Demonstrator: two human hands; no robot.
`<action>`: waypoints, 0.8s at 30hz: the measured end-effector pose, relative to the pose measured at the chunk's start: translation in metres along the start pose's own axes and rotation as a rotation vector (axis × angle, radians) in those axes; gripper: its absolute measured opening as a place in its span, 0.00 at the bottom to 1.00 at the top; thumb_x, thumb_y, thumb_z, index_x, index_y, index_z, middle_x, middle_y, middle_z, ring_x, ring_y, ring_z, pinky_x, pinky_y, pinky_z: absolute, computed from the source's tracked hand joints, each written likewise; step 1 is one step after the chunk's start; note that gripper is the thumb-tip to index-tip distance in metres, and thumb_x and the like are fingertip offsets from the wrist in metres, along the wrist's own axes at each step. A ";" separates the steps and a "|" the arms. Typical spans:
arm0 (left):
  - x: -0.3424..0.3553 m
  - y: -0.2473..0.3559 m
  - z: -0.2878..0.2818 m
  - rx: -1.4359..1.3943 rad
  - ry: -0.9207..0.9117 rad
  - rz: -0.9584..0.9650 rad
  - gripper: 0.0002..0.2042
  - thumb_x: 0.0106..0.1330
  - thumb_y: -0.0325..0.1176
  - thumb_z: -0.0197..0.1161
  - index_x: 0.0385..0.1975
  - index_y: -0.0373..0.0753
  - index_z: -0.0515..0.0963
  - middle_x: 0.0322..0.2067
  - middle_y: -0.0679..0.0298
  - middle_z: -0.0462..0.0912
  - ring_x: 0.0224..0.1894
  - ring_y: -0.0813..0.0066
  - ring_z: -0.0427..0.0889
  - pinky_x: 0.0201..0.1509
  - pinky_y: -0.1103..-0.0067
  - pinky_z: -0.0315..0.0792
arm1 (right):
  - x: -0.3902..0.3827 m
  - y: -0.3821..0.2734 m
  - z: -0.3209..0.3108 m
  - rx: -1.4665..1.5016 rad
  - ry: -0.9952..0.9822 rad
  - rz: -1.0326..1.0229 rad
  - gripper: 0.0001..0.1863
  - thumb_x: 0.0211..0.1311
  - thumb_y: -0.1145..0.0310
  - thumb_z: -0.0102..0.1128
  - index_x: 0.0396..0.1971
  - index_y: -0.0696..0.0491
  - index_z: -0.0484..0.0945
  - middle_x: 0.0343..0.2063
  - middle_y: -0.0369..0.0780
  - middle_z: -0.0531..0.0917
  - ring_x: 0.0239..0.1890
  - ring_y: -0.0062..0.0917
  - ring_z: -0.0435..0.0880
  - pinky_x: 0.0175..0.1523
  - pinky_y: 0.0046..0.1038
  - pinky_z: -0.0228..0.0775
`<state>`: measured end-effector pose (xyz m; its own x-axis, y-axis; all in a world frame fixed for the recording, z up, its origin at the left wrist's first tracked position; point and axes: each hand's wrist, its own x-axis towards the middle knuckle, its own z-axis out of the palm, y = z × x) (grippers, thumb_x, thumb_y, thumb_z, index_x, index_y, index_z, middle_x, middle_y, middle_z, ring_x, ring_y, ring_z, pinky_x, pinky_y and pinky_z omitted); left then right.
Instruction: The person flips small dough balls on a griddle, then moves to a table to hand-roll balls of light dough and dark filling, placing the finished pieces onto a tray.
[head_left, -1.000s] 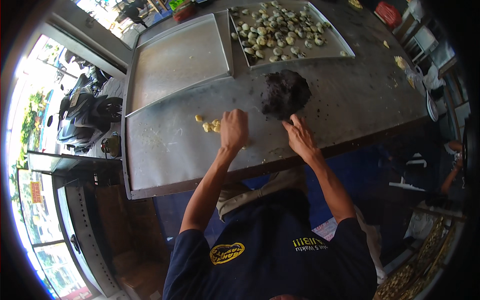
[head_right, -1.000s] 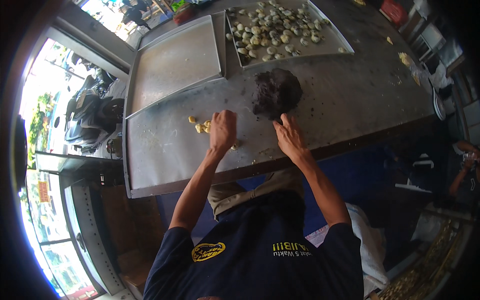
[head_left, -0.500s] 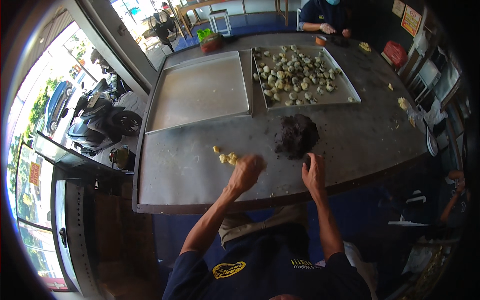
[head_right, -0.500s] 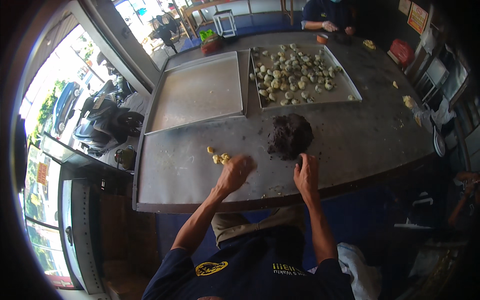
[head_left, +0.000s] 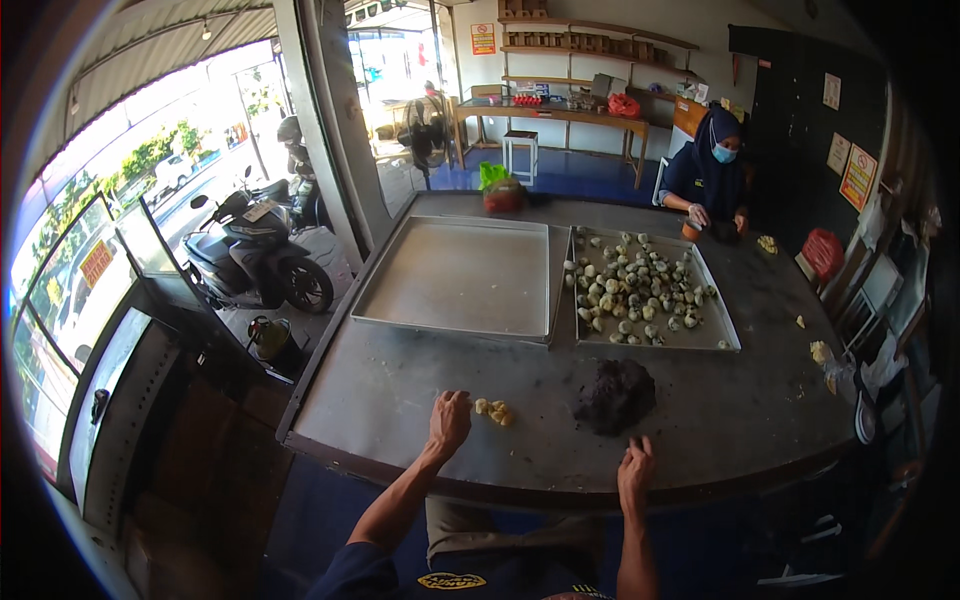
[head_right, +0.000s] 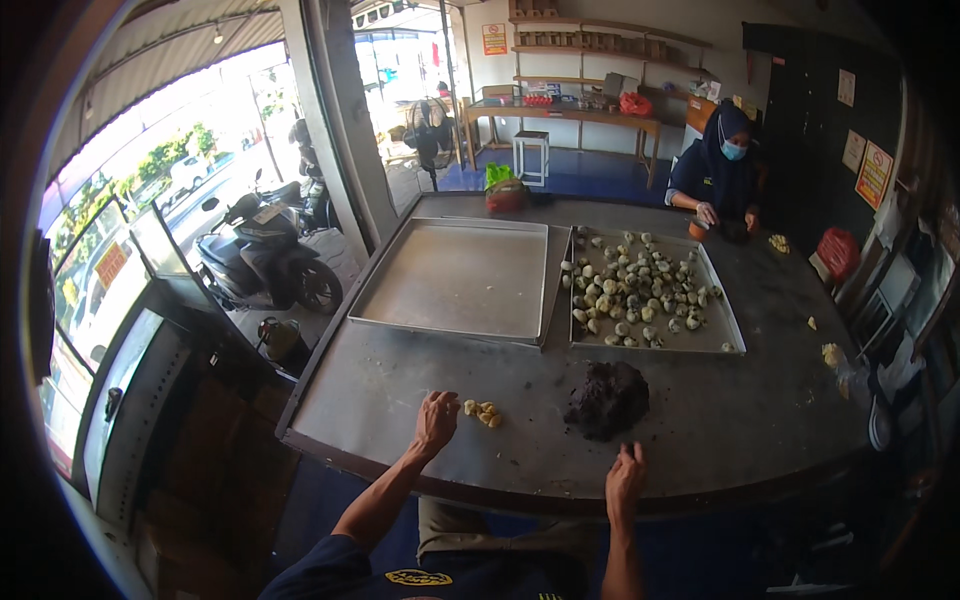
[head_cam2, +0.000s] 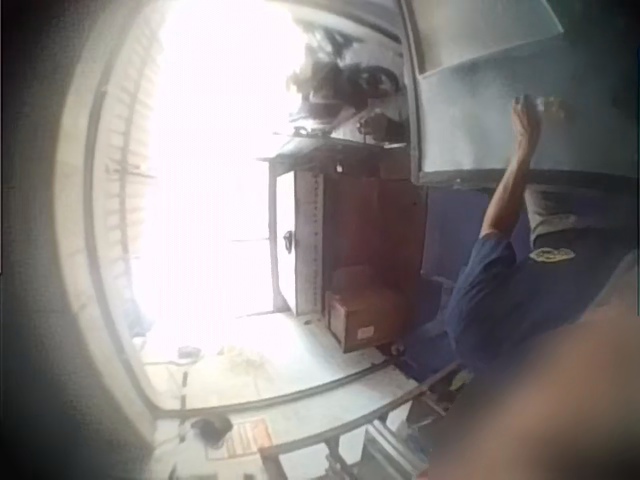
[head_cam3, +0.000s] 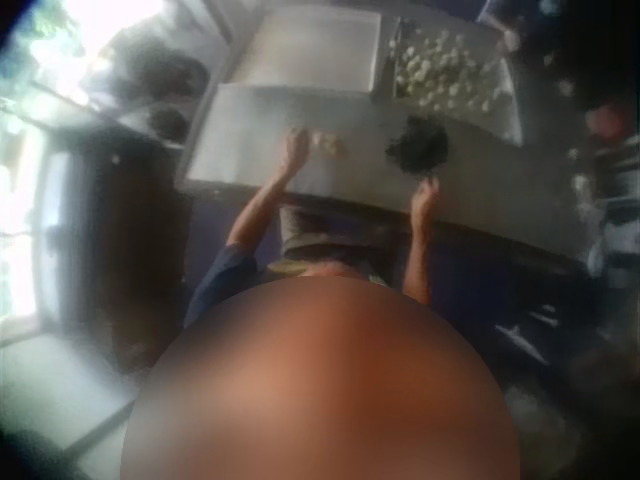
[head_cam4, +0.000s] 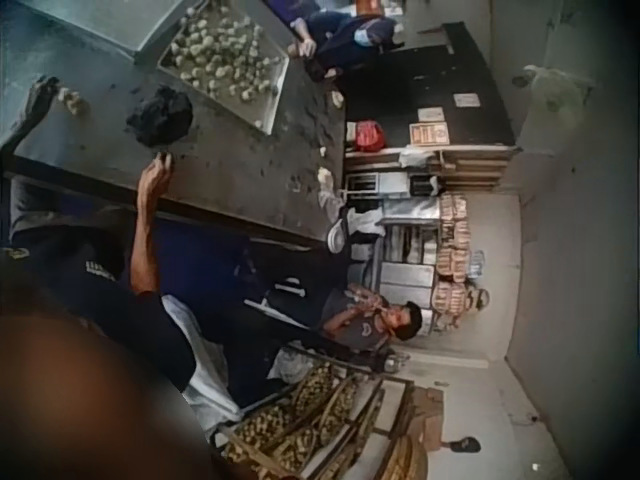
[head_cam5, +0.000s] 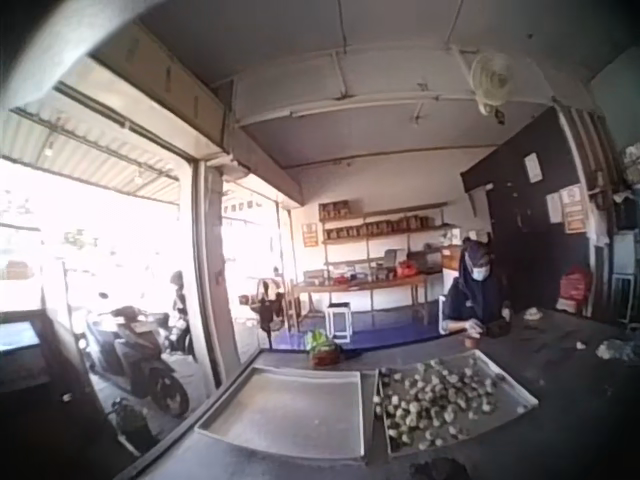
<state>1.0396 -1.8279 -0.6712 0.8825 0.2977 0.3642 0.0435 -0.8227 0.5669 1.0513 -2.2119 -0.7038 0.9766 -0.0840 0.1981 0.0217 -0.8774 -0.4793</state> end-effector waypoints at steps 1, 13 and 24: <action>-0.007 0.013 -0.010 0.003 0.010 -0.017 0.11 0.56 0.22 0.57 0.39 0.35 0.78 0.42 0.54 0.80 0.44 0.50 0.76 0.52 0.64 0.71 | 0.003 -0.022 -0.014 0.019 -0.156 0.050 0.22 0.63 0.74 0.57 0.58 0.57 0.72 0.61 0.52 0.68 0.57 0.46 0.73 0.57 0.39 0.70; -0.033 0.097 0.025 0.238 -0.310 0.639 0.09 0.59 0.37 0.62 0.35 0.40 0.79 0.36 0.59 0.78 0.44 0.59 0.75 0.43 0.65 0.71 | -0.024 -0.035 -0.012 -0.014 0.036 -0.220 0.22 0.62 0.80 0.52 0.57 0.61 0.70 0.57 0.53 0.69 0.53 0.48 0.74 0.55 0.41 0.71; -0.005 0.095 0.094 0.236 -0.207 0.676 0.21 0.53 0.41 0.59 0.43 0.32 0.73 0.50 0.49 0.68 0.58 0.50 0.64 0.63 0.49 0.50 | -0.002 -0.021 -0.010 0.141 0.126 -0.311 0.12 0.59 0.79 0.54 0.43 0.65 0.78 0.32 0.47 0.77 0.35 0.40 0.78 0.41 0.37 0.73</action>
<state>1.0839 -1.9531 -0.6887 0.8218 -0.3881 0.4171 -0.4611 -0.8831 0.0869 1.0468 -2.1985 -0.6857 0.8845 0.1115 0.4530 0.3519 -0.7970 -0.4909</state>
